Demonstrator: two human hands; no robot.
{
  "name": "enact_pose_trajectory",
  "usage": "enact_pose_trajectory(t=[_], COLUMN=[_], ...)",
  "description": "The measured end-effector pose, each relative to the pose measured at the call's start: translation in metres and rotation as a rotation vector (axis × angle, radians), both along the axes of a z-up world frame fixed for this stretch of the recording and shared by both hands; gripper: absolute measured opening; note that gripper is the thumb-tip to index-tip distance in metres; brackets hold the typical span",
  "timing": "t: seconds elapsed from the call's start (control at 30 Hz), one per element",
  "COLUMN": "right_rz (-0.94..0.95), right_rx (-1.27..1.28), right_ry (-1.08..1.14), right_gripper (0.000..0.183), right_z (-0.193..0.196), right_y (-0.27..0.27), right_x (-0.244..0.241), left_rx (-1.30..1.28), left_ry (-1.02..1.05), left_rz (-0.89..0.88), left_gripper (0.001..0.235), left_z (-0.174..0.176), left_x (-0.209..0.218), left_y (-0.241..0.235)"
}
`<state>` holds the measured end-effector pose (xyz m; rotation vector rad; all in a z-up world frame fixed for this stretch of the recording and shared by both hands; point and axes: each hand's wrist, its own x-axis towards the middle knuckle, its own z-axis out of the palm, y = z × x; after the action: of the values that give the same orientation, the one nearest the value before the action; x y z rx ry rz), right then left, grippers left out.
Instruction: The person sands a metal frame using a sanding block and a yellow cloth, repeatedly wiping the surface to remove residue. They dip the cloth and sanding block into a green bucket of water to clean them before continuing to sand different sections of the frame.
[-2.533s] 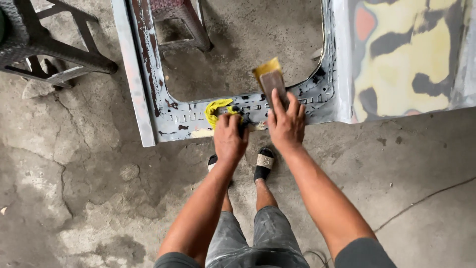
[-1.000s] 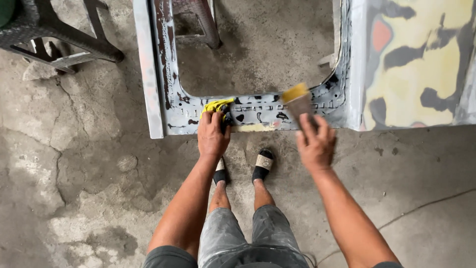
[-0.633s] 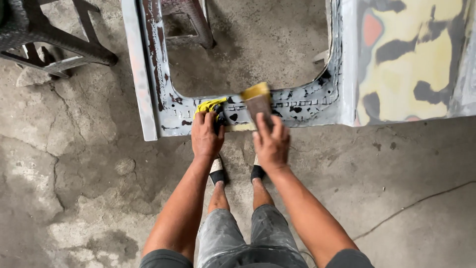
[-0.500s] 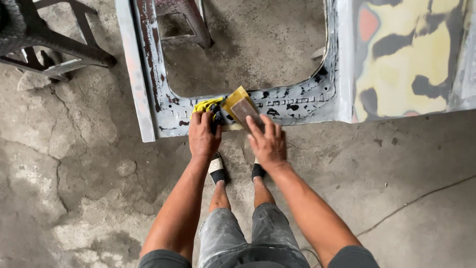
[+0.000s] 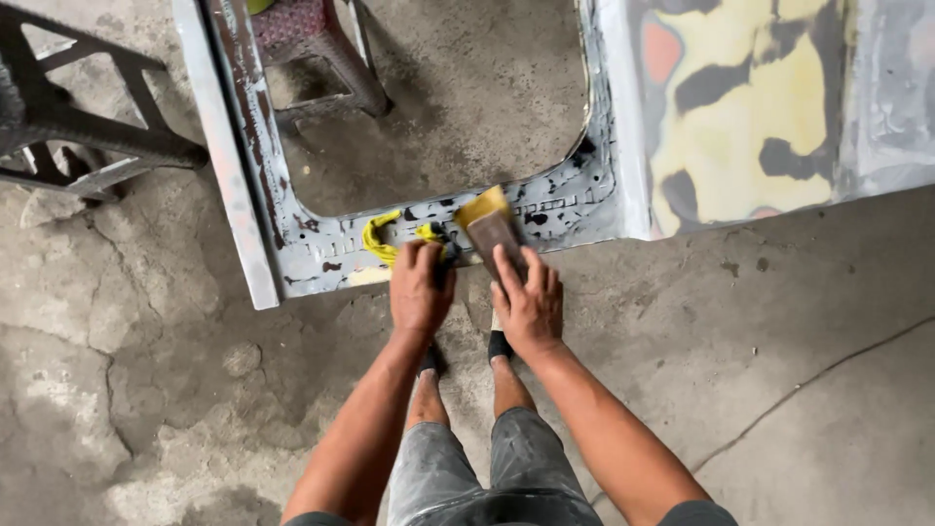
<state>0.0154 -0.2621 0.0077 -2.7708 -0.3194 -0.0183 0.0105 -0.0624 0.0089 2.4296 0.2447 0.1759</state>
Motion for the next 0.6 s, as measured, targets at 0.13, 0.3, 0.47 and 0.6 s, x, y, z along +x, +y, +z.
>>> enact_pose_trajectory(t=[0.13, 0.3, 0.47, 0.6], right_rz=[0.029, -0.194, -0.109, -0.135], right_rx=[-0.012, -0.069, 0.070, 0.194], right_ry=[0.016, -0.119, -0.117, -0.096], right_gripper=[0.066, 0.070, 0.070, 0.071], right_z=[0.008, 0.022, 0.022, 0.023], right_y=[-0.036, -0.066, -0.059, -0.061], right_x=[0.041, 0.113, 0.071, 0.050], left_rx=[-0.073, -0.162, -0.438, -0.397], left_ry=[-0.023, -0.013, -0.058, -0.052], left_rz=[-0.065, 0.004, -0.005, -0.019], left_gripper=[0.027, 0.033, 0.039, 0.043], left_z=[0.006, 0.024, 0.049, 0.032], left_x=[0.015, 0.041, 0.070, 0.064], left_y=[-0.041, -0.073, -0.103, -0.079])
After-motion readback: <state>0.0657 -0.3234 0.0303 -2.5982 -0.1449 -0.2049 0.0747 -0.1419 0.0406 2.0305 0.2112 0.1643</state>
